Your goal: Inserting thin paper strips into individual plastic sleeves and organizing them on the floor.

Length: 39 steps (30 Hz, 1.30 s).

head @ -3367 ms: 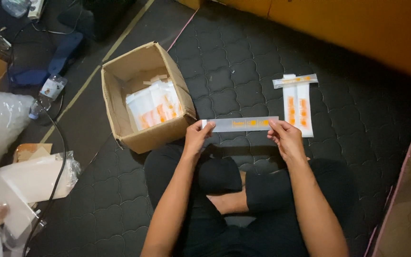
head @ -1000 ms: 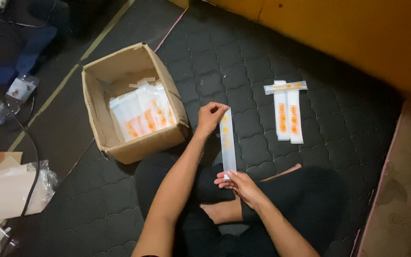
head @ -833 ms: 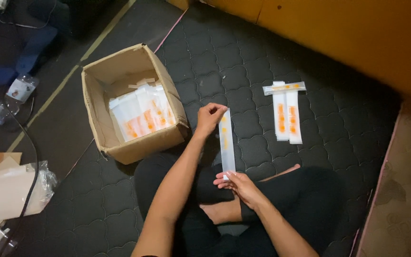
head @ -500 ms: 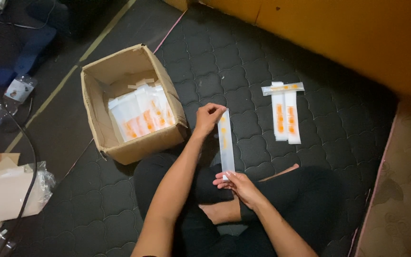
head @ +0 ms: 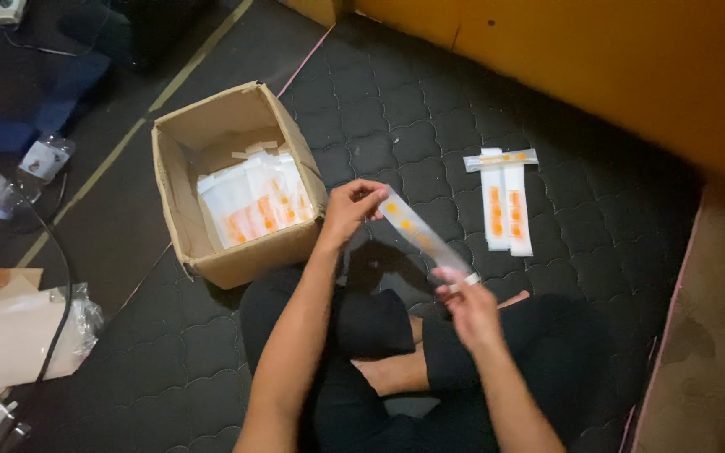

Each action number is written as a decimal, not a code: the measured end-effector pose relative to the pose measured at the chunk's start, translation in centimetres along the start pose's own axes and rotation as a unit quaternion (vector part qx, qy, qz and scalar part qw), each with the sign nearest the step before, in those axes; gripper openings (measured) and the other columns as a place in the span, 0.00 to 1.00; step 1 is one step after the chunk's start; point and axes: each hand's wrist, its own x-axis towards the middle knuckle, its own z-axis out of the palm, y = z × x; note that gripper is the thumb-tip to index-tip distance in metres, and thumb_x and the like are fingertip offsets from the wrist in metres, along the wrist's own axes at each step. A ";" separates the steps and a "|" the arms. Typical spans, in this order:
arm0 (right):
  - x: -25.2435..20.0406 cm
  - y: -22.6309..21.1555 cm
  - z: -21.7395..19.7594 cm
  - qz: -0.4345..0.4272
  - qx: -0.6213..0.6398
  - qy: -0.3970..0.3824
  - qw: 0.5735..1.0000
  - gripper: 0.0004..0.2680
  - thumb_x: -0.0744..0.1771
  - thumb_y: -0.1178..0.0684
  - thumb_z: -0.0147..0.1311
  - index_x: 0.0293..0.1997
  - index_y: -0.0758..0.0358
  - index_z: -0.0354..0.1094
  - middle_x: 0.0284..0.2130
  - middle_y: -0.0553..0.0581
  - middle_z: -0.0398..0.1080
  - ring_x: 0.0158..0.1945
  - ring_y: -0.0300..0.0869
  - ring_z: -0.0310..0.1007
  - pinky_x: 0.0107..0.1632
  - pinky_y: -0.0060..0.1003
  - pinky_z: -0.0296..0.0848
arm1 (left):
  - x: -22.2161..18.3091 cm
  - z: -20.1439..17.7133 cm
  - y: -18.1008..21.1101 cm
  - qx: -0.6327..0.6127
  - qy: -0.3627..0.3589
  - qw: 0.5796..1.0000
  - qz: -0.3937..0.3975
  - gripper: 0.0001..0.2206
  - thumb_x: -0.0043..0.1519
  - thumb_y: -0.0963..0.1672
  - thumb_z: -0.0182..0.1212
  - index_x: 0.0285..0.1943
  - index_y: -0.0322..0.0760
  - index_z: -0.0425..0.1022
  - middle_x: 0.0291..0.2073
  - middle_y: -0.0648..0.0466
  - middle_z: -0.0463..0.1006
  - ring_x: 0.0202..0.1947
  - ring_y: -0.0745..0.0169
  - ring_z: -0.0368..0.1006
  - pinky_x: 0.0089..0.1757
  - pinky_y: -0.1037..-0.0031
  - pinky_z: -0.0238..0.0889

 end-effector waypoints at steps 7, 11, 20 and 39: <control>2.6 -6.3 -1.0 -0.118 0.029 0.094 0.988 0.03 0.70 0.55 0.57 0.45 0.59 0.72 0.31 0.50 0.75 0.29 0.36 0.76 0.40 0.28 0.78 | -6.2 -0.6 1.5 0.084 -0.106 0.988 -0.072 0.08 0.62 0.39 0.66 0.47 0.26 0.81 0.32 0.37 0.82 0.27 0.51 0.81 0.30 0.68 0.77; 3.4 -6.5 1.2 -0.160 0.048 0.099 0.981 0.03 0.69 0.53 0.60 0.43 0.58 0.72 0.29 0.51 0.74 0.25 0.37 0.75 0.36 0.25 0.77 | -7.7 0.6 -1.3 0.006 -0.069 0.991 -0.117 0.08 0.62 0.39 0.64 0.47 0.25 0.77 0.29 0.38 0.82 0.27 0.53 0.82 0.29 0.74 0.76; 7.1 6.0 3.1 -0.121 -0.113 -0.022 0.986 0.07 0.66 0.52 0.65 0.38 0.65 0.76 0.27 0.54 0.76 0.21 0.35 0.67 0.28 0.28 0.69 | -6.7 2.9 -7.6 -0.069 -0.089 0.979 -0.169 0.07 0.61 0.38 0.63 0.47 0.28 0.77 0.29 0.38 0.82 0.28 0.53 0.82 0.30 0.73 0.79; 3.0 -7.6 2.8 -0.149 0.020 0.099 0.984 0.04 0.69 0.55 0.61 0.38 0.61 0.70 0.26 0.46 0.66 0.25 0.29 0.64 0.31 0.22 0.68 | -6.6 -1.1 -1.5 -0.018 -0.004 0.987 -0.158 0.08 0.59 0.39 0.67 0.44 0.25 0.80 0.30 0.39 0.82 0.27 0.55 0.82 0.32 0.75 0.79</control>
